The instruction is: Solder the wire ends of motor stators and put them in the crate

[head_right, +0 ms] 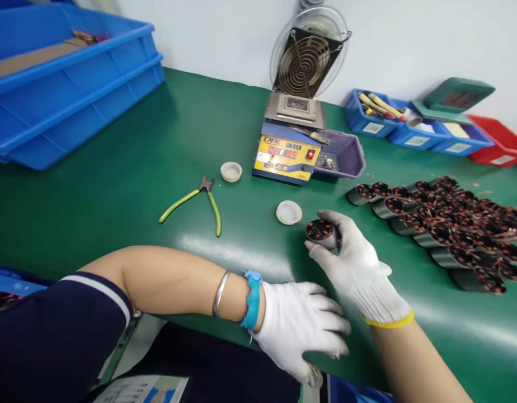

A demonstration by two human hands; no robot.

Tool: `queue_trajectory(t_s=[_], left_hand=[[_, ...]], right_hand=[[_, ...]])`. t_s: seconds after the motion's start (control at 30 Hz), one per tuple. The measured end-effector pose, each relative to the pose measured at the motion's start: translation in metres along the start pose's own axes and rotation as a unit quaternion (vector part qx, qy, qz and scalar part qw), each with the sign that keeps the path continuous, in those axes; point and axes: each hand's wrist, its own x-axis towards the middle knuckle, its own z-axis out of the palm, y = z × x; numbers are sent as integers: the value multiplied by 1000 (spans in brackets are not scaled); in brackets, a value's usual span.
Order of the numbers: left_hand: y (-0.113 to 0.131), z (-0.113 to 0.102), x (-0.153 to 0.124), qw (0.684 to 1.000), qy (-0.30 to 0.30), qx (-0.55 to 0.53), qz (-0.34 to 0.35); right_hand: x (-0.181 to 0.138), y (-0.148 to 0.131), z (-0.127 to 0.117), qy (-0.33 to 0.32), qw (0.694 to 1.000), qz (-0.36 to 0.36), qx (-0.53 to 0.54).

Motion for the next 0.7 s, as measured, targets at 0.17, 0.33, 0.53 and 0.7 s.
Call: queue_trajectory(t_s=[0.17,0.33,0.53,0.7], left_hand=[[0,-5,1,1000,-21,0,3],[-4,-1,2,1000,21,-13,16],[-5,0,2,1000,18,-10,15],[0,-5,0,1000,-10,15,-4]], right_hand=[[21,-19,8,5,997,73,-8],[29,-32,8,-12,988,154,21],[25,-24,2,121,989,88,0],[29,-27,-5,84,928,-119,-344]])
